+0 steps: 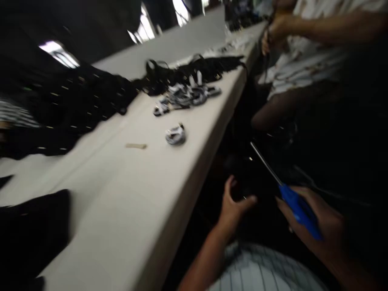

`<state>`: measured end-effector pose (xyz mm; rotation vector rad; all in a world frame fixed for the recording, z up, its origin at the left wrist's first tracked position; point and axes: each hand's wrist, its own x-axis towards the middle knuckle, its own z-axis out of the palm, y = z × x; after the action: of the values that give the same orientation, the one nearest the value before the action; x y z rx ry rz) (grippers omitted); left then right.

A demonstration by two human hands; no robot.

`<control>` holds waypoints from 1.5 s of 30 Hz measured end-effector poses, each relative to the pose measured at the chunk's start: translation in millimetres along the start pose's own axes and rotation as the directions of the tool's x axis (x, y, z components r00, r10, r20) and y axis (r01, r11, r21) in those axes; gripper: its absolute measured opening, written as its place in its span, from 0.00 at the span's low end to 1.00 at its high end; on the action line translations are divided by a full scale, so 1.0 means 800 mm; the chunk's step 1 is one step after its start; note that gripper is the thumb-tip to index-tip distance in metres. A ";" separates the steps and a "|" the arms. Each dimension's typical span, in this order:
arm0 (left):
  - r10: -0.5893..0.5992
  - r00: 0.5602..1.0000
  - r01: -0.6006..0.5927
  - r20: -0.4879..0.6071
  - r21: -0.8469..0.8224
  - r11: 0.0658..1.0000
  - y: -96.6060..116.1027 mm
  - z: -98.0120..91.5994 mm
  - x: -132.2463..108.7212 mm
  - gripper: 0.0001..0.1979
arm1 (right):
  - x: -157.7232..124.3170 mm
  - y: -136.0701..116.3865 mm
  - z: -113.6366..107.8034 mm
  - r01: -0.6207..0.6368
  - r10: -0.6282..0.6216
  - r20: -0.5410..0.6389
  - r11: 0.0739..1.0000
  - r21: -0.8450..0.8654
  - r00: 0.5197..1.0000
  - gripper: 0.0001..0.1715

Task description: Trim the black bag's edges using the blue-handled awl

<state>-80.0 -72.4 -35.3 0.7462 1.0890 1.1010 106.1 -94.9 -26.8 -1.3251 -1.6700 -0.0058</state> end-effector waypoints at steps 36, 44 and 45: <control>-0.538 0.842 0.534 0.036 0.083 0.841 -0.074 -0.025 -0.044 0.30 | -0.080 -0.008 -0.059 -0.049 0.043 0.189 0.998 0.026 0.981 0.14; -0.399 0.828 0.458 0.394 -0.064 0.887 -0.044 -0.031 -0.048 0.57 | -0.099 -0.031 -0.058 0.003 -0.013 0.307 0.999 0.034 0.952 0.14; -0.390 0.834 0.424 0.390 -0.003 0.905 -0.044 -0.030 -0.042 0.55 | -0.100 -0.033 -0.056 0.001 -0.011 0.314 1.000 0.031 0.950 0.14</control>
<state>-93.7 -116.4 -64.3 0.5875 0.8064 0.5988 111.2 -189.4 -42.1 -1.3503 -1.9316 0.2382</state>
